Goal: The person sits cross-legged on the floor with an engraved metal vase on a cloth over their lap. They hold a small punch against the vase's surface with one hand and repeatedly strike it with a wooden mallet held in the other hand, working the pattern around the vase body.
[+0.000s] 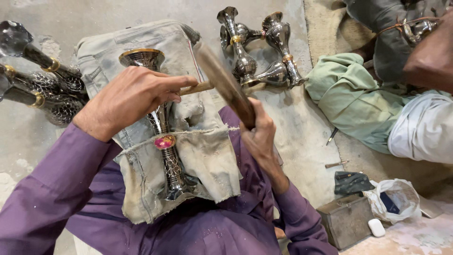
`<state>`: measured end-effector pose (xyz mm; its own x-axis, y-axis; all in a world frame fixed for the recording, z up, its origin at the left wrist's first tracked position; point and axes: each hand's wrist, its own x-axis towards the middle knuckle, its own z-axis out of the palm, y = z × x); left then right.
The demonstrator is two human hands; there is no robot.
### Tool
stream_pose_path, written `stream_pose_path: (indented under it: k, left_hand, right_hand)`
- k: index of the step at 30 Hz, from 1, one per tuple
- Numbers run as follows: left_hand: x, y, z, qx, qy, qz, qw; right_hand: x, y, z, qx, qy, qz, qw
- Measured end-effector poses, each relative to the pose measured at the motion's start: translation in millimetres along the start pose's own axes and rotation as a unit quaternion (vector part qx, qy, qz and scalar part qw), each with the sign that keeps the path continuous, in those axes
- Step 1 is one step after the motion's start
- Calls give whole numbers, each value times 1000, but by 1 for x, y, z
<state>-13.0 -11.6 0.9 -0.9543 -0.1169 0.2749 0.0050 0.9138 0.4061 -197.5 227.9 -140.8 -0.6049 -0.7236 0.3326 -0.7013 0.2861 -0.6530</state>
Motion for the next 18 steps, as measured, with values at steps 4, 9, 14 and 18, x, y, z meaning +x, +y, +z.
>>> stream_pose_path:
  k: [4, 9, 14, 18]
  left_hand:
    - [6, -1, -3, 4, -35, -11, 999]
    - [13, -4, -8, -16, -70, -19, 997]
    - [12, -5, -12, -11, -39, 16, 999]
    - [21, -4, -15, -22, -59, 43, 997]
  right_hand:
    - [-9, 10, 16, 201, 57, 18, 978]
    - [-17, 20, 17, 39, -9, 53, 998]
    - [-18, 13, 9, 162, 19, 27, 986]
    - [-16, 8, 12, 139, 41, -7, 989]
